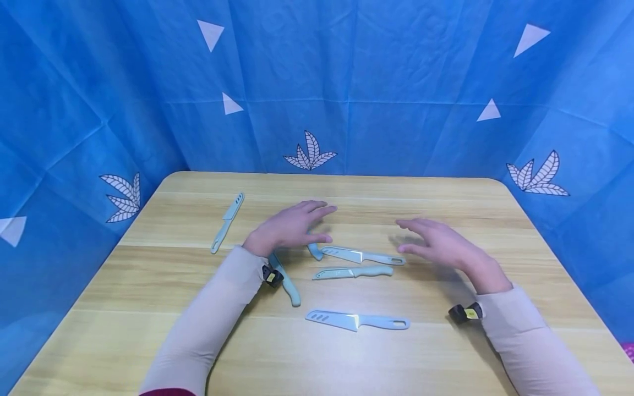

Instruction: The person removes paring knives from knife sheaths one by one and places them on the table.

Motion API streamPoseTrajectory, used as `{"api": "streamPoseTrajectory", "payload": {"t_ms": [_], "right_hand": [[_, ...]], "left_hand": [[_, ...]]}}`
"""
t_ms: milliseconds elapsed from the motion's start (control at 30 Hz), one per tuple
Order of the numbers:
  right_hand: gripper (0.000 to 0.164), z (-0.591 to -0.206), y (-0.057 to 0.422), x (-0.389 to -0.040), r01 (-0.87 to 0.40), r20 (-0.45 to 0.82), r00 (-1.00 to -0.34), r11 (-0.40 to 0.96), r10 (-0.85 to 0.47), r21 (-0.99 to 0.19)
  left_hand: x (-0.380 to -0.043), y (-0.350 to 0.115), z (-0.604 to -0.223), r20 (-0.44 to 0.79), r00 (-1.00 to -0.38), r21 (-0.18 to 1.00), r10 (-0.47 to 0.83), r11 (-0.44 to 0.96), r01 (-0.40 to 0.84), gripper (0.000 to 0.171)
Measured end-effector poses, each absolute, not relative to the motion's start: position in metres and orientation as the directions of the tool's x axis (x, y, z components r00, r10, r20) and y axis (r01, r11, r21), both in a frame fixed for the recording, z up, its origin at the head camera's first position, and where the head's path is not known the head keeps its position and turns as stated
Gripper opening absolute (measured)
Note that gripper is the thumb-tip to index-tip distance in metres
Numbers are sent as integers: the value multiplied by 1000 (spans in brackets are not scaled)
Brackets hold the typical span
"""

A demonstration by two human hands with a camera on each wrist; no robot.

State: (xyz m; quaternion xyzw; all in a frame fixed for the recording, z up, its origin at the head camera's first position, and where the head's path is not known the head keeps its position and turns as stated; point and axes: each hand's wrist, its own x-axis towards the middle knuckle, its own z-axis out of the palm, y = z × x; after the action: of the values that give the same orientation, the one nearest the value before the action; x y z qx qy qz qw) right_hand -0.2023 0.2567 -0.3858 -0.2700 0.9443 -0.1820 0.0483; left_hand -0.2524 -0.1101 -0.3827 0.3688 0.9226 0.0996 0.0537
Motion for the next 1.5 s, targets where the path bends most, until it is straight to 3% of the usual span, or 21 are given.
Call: {"api": "streamPoseTrajectory", "payload": {"t_ms": [733, 1500], "right_hand": [[55, -392, 242, -196, -521, -20, -812, 740, -583, -424], [48, -400, 233, -199, -503, -81, -791, 720, -606, -479]], "left_hand": [[-250, -68, -385, -84, -652, 281, 753, 646, 710, 77], [-241, -57, -396, -153, -588, 385, 795, 596, 705, 69]]}}
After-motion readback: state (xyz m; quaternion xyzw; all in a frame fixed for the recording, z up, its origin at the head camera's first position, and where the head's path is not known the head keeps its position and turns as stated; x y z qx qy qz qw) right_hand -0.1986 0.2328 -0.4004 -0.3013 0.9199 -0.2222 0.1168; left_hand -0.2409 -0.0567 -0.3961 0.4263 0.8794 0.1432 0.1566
